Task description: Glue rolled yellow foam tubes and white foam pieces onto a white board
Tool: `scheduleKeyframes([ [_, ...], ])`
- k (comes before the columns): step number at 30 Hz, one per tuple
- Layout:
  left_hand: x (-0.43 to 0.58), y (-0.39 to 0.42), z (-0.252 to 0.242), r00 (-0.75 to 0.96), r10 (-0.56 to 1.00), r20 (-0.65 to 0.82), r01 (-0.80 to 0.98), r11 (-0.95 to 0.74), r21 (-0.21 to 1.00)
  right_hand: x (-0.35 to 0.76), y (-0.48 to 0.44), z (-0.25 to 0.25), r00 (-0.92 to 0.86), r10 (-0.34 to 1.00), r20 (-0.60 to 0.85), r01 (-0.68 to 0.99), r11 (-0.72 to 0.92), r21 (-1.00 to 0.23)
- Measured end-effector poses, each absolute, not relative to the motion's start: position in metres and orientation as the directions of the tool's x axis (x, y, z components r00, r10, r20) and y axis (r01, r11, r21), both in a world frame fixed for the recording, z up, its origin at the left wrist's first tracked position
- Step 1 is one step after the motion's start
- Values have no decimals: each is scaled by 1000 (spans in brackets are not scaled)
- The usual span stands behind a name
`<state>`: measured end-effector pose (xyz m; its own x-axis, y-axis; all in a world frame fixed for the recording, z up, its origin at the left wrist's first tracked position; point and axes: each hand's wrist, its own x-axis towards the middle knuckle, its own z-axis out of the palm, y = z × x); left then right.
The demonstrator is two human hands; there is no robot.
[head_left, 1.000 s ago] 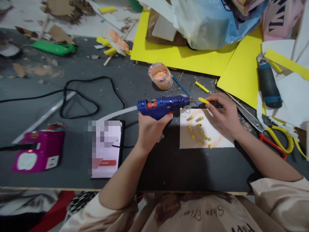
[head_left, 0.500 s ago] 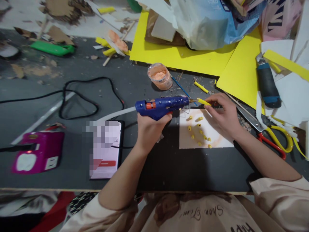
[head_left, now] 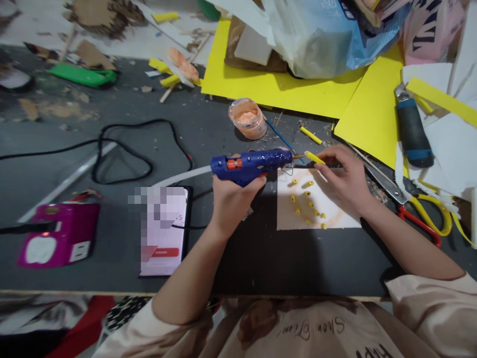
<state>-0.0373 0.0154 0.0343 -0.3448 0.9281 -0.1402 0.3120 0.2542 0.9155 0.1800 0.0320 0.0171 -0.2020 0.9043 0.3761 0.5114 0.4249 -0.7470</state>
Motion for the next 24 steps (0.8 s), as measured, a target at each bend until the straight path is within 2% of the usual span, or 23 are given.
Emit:
scheduleKeyframes([
  [17, -38, 14, 33, -351, 924, -153, 282, 260, 923, 180, 32, 17, -185, 926, 330, 494, 378, -783],
  [21, -41, 16, 29, -442, 885, -145, 283, 291, 914, 183, 34, 19, -121, 949, 292, 446, 315, -838],
  [24, -43, 18, 25, -481, 871, -102, 250, 247, 936, 187, 38, 25, -131, 948, 289, 442, 317, -839],
])
